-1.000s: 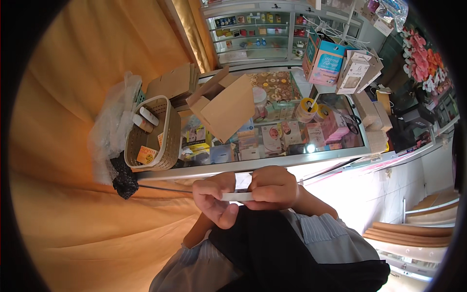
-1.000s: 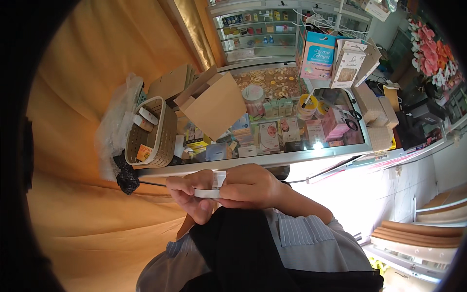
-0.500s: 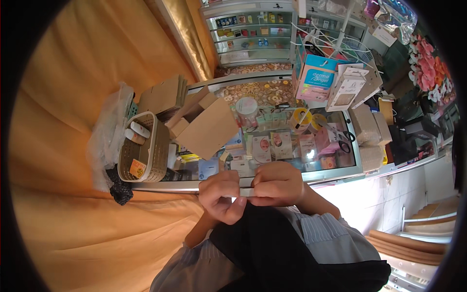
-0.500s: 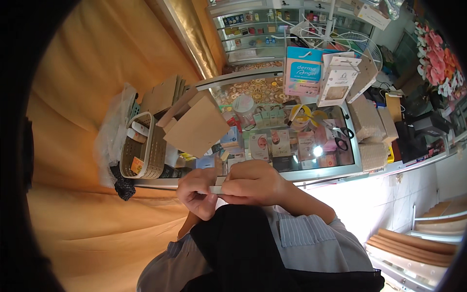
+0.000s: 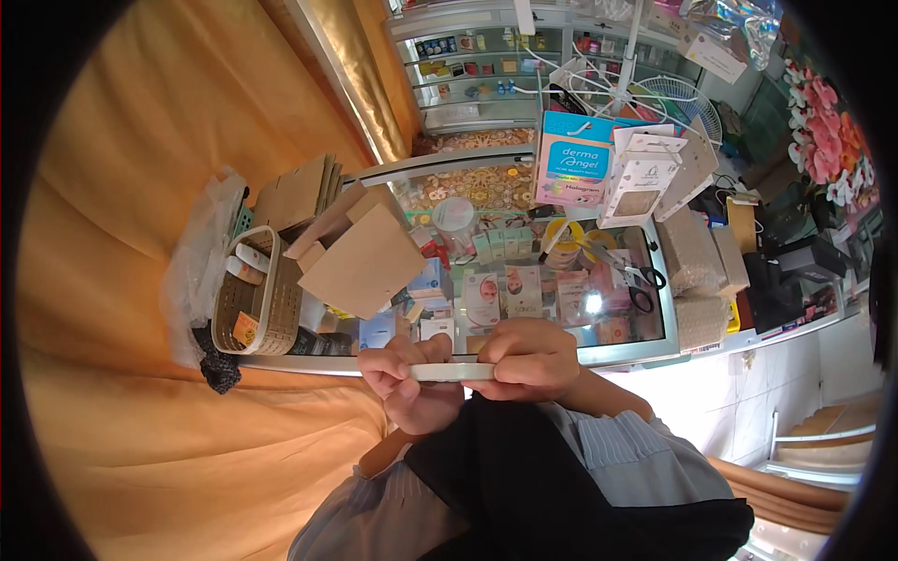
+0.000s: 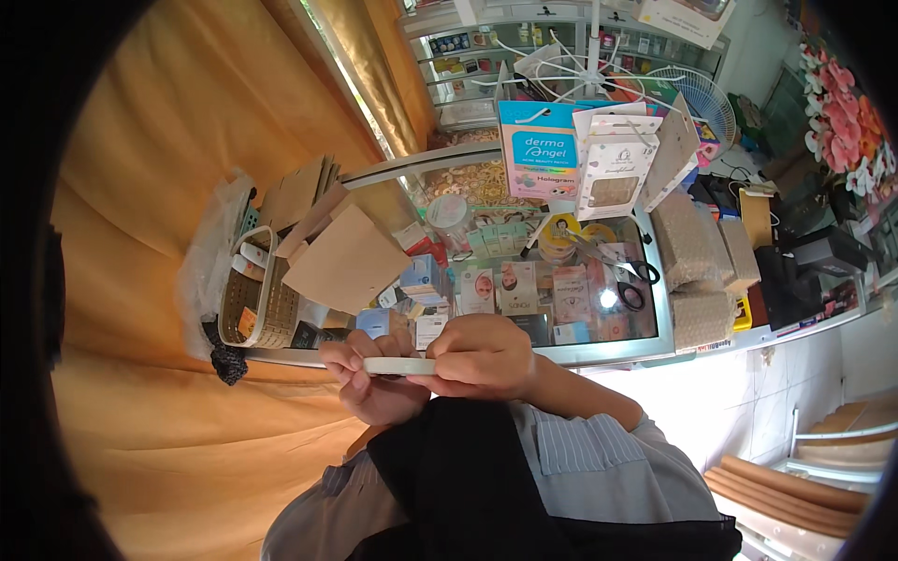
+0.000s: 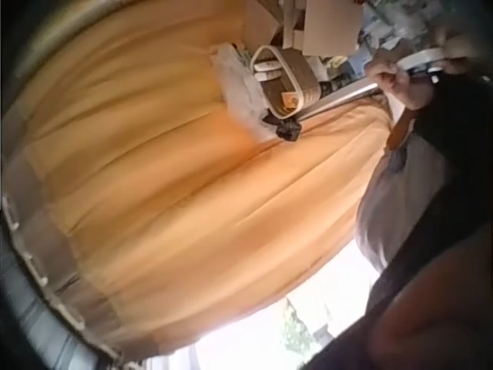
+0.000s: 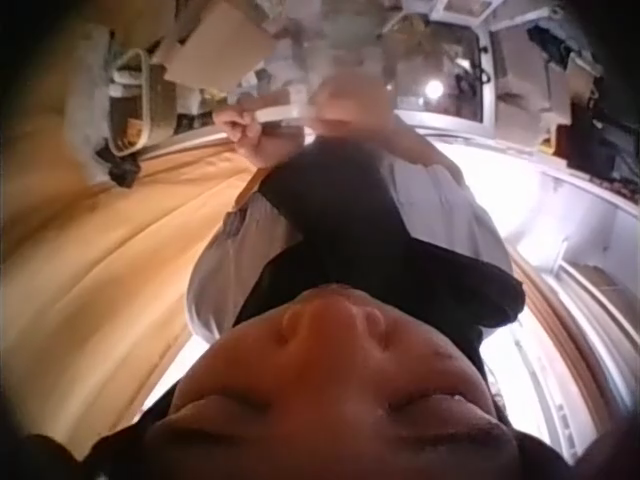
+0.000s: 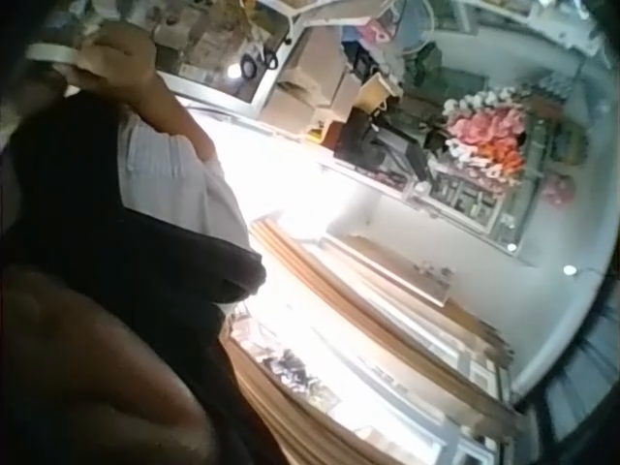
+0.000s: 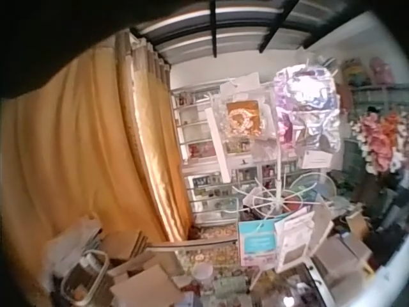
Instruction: Assembling and folding small cardboard boxes on a glass retail counter.
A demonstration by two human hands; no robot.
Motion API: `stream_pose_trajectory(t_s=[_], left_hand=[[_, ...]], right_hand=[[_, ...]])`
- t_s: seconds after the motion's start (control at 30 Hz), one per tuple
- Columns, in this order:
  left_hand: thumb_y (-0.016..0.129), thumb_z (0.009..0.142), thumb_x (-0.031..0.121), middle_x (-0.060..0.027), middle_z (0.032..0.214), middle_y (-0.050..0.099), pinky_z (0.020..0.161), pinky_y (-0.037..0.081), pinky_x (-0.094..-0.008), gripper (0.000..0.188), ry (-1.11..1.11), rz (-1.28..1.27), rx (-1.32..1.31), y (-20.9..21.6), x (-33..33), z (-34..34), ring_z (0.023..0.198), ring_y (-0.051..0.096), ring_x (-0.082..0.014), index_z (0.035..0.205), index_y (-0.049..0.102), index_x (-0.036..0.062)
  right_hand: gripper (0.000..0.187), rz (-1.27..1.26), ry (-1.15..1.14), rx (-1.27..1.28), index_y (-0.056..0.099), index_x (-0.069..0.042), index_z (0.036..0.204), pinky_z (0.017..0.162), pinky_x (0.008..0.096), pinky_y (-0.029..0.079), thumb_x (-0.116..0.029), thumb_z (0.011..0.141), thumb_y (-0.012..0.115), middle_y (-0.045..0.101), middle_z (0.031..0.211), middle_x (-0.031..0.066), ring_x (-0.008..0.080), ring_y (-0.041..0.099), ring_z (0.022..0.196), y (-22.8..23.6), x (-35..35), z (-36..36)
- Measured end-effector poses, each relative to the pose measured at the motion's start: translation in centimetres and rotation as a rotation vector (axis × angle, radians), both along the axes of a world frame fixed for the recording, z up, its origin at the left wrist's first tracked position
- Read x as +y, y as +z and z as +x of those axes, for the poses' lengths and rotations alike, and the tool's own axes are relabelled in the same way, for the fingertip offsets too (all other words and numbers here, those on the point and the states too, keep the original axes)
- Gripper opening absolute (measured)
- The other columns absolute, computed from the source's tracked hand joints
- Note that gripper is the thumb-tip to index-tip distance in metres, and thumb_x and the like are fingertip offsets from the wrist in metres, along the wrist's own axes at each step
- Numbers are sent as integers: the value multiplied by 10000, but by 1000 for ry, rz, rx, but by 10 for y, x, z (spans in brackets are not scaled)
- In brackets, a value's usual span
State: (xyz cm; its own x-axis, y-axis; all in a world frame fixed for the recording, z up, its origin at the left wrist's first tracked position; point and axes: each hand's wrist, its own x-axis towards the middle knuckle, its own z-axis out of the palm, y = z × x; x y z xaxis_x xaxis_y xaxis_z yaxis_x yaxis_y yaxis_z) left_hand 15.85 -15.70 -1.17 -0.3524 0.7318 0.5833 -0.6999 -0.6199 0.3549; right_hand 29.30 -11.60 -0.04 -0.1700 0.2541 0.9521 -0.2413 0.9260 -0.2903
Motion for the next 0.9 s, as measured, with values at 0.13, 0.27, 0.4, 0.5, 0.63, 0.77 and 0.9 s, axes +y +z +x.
stream_pose_trajectory(t_s=[0.13, 0.27, 0.4, 0.5, 0.63, 0.77, 0.9], left_hand=[[577, 792, 49, -55, 716, 449, 554, 316, -308, 163, 100, -41, 123, 2, 7, 7, 539, 342, -121, 888, 445, 52], [613, 755, 42, -84, 685, 517, 507, 339, -295, 200, 224, 199, 828, 11, 16, -11, 519, 418, -145, 921, 505, 17], [619, 749, -2, -54, 586, 466, 452, 305, -283, 180, 146, 235, 729, 2, 14, 0, 483, 397, -136, 882, 497, 9], [602, 763, -8, -44, 593, 452, 470, 301, -290, 167, 133, 193, 582, -7, 13, 5, 485, 366, -121, 866, 473, 16], [584, 783, 5, -22, 597, 420, 494, 292, -295, 161, 178, 108, 216, -7, 6, 18, 484, 319, -108, 871, 450, 26], [581, 796, 22, -19, 601, 411, 483, 290, -299, 155, 187, 154, 279, -6, 6, 14, 484, 323, -113, 879, 451, 28], [606, 806, 60, -26, 603, 413, 469, 272, -309, 192, 217, 265, 509, -7, 5, 3, 471, 322, -118, 892, 435, 50]], right_hand=[[274, 1, -30, -12, 523, -30, 806, 398, 313, 405, 1, 707, 777, 590, 675, 109, 225, 556, 489, 0, 2, 13], [287, -12, 74, -136, 559, -38, 856, 427, 308, 435, 7, 685, 785, 592, 676, 102, 234, 570, 509, 10, 6, 29], [327, 3, 12, -191, 558, -48, 875, 453, 305, 463, 6, 661, 799, 596, 679, 93, 237, 579, 524, 11, 3, 31], [326, -5, -18, -162, 545, -51, 870, 453, 312, 466, -3, 672, 799, 597, 679, 92, 235, 581, 526, 8, -1, 26], [319, -16, 7, -163, 530, -48, 852, 450, 322, 469, -11, 685, 798, 596, 677, 97, 241, 582, 524, 4, -3, 26], [317, 5, 3, -77, 521, -38, 847, 441, 325, 462, -11, 691, 797, 595, 675, 108, 247, 585, 521, -2, -3, 27], [313, 18, 78, -61, 522, -20, 854, 438, 324, 453, 3, 696, 790, 603, 679, 118, 249, 589, 526, -1, -5, 28]])
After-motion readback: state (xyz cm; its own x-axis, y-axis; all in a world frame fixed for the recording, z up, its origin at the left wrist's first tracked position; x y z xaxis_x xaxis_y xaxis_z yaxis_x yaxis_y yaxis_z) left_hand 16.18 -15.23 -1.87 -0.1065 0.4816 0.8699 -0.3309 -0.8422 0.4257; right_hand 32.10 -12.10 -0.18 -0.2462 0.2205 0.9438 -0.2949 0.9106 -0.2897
